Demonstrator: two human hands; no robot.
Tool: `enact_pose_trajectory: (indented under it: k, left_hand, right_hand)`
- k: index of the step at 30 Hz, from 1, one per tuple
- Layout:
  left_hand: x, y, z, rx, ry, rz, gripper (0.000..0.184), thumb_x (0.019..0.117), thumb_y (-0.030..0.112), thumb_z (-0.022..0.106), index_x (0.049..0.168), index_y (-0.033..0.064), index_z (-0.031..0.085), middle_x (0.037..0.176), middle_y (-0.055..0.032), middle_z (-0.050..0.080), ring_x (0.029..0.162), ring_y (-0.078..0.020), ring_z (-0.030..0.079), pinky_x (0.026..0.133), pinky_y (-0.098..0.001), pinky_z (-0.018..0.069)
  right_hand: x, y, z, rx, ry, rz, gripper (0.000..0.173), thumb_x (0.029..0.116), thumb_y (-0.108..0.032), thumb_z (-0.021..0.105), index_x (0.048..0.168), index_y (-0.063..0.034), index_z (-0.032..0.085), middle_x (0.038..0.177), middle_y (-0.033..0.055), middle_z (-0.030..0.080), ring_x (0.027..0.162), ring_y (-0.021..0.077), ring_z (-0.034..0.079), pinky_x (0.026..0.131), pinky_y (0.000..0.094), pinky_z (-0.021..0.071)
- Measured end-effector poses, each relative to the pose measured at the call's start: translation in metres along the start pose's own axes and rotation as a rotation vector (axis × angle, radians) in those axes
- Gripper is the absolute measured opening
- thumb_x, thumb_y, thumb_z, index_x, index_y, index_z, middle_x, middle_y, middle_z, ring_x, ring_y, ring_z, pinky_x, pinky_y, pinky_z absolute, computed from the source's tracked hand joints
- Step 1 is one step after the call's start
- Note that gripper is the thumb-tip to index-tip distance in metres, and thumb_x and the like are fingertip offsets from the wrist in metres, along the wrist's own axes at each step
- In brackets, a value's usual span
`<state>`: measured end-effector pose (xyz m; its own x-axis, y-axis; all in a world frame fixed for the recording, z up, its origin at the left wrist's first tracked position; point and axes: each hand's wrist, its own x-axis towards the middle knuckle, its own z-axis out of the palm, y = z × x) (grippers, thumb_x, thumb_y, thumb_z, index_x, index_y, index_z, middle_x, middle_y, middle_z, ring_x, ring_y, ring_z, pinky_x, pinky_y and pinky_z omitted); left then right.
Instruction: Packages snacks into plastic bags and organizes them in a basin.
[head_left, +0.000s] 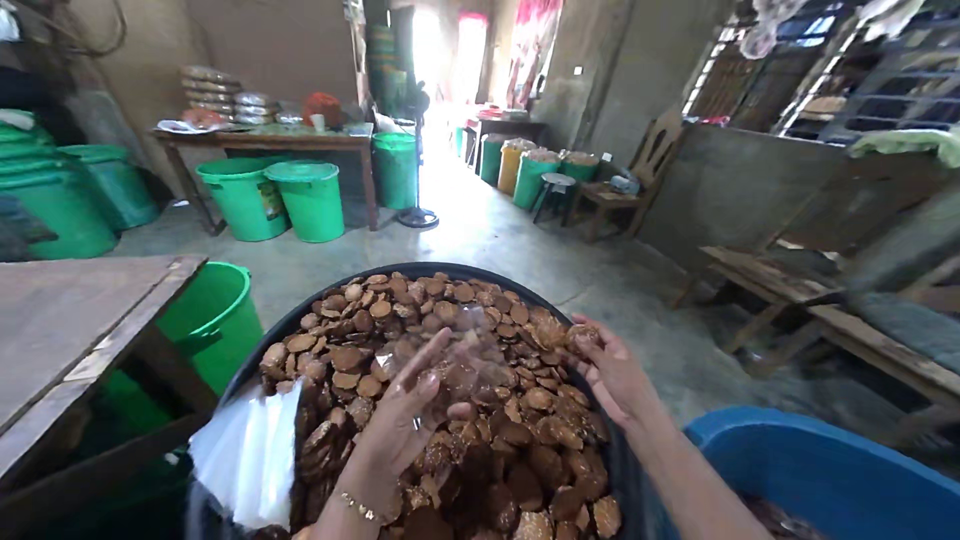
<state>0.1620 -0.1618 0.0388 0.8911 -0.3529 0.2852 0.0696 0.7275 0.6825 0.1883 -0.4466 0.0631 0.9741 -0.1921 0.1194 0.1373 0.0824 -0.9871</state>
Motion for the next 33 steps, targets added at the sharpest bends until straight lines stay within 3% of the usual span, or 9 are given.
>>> enact_pose_trajectory:
  k: [3,9,14,20,23,25,28,30,33]
  left_hand:
    - [-0.002,-0.003,-0.004,-0.013,-0.090,-0.022,0.068,0.0892,0.027,0.077,0.150,0.0153,0.049,0.140,-0.0130,0.062,0.115,-0.0260,0.070,0.084,-0.0337,0.0634]
    - [-0.017,-0.003,0.020,0.139,-0.104,-0.145,0.061,0.0822,0.039,0.082,0.134,0.0166,0.059,0.116,0.0008,0.074,0.095,-0.0148,0.074,0.075,-0.0332,0.0645]
    - [-0.030,-0.011,0.035,0.091,-0.241,-0.240,0.028,0.0856,0.030,0.081,0.110,0.0233,0.069,0.094,0.0054,0.076,0.071,-0.0052,0.071,0.062,-0.0228,0.0610]
    - [-0.026,-0.007,0.038,0.213,-0.340,-0.408,0.012,0.0910,0.024,0.072,0.102,0.0241,0.066,0.074,0.0100,0.069,0.050,0.0022,0.057,0.047,-0.0143,0.0489]
    - [-0.029,-0.008,0.044,0.217,-0.256,-0.385,0.026,0.0855,0.031,0.081,0.106,0.0232,0.067,0.085,0.0098,0.073,0.064,0.0005,0.066,0.058,-0.0172,0.0564]
    - [-0.032,-0.010,0.058,0.128,-0.085,-0.327,0.043,0.0803,0.032,0.086,0.114,0.0160,0.064,0.097,0.0044,0.075,0.087,-0.0087,0.073,0.079,-0.0287,0.0618]
    - [-0.033,-0.020,0.081,0.006,0.133,-0.247,0.050,0.0769,0.028,0.087,0.117,0.0119,0.062,0.098,-0.0010,0.076,0.090,-0.0134,0.074,0.083,-0.0322,0.0620]
    - [-0.031,-0.033,0.086,-0.034,0.147,-0.196,0.061,0.0824,0.027,0.083,0.135,0.0071,0.059,0.111,-0.0061,0.074,0.098,-0.0169,0.073,0.087,-0.0340,0.0613]
    - [-0.023,-0.049,0.103,-0.070,0.342,-0.179,0.030,0.0976,0.010,0.058,0.127,0.0070,0.059,0.101,-0.0096,0.074,0.088,-0.0185,0.074,0.078,-0.0346,0.0631]
  right_hand:
    - [-0.040,-0.036,0.028,0.387,-0.132,0.108,0.032,0.0964,0.005,0.041,0.126,0.0002,0.054,0.107,0.0092,0.071,0.090,0.0182,0.074,0.084,0.0329,0.0630]
    - [-0.054,-0.045,0.042,-0.270,-0.498,-0.211,0.035,0.0857,-0.021,0.071,0.115,-0.0026,0.068,0.145,0.0063,0.052,0.123,0.0066,0.057,0.097,0.0221,0.0537]
    - [-0.052,-0.054,0.034,-0.191,-0.970,-0.270,0.053,0.1070,-0.039,0.047,0.148,-0.0066,0.052,0.159,0.0054,0.045,0.142,0.0155,0.047,0.115,0.0361,0.0443]
    - [-0.069,-0.063,0.041,-0.468,-0.487,-0.383,0.033,0.0941,-0.022,0.068,0.123,-0.0065,0.063,0.098,-0.0080,0.071,0.082,-0.0042,0.067,0.073,0.0147,0.0575]
    - [-0.073,-0.058,0.043,-0.442,-0.473,-0.438,0.023,0.0940,-0.019,0.067,0.111,-0.0073,0.058,0.092,-0.0097,0.066,0.076,-0.0074,0.062,0.068,0.0120,0.0549]
    - [-0.069,-0.059,0.034,-0.386,-0.557,-0.495,0.014,0.0975,-0.012,0.061,0.108,-0.0074,0.069,0.101,-0.0088,0.069,0.085,-0.0075,0.063,0.076,0.0118,0.0545]
    - [-0.067,-0.067,0.016,-0.503,-0.690,-0.561,0.025,0.1025,-0.015,0.055,0.117,-0.0107,0.075,0.116,-0.0046,0.073,0.106,-0.0045,0.065,0.095,0.0150,0.0530]
    - [-0.064,-0.068,0.004,-0.608,-0.797,-0.577,0.039,0.1081,-0.034,0.045,0.125,-0.0125,0.073,0.124,0.0029,0.071,0.118,0.0040,0.063,0.103,0.0231,0.0502]
    - [-0.061,-0.070,-0.011,-0.599,-0.819,-0.440,0.073,0.1033,-0.066,0.027,0.134,-0.0134,0.067,0.121,0.0054,0.066,0.108,0.0058,0.063,0.091,0.0249,0.0546]
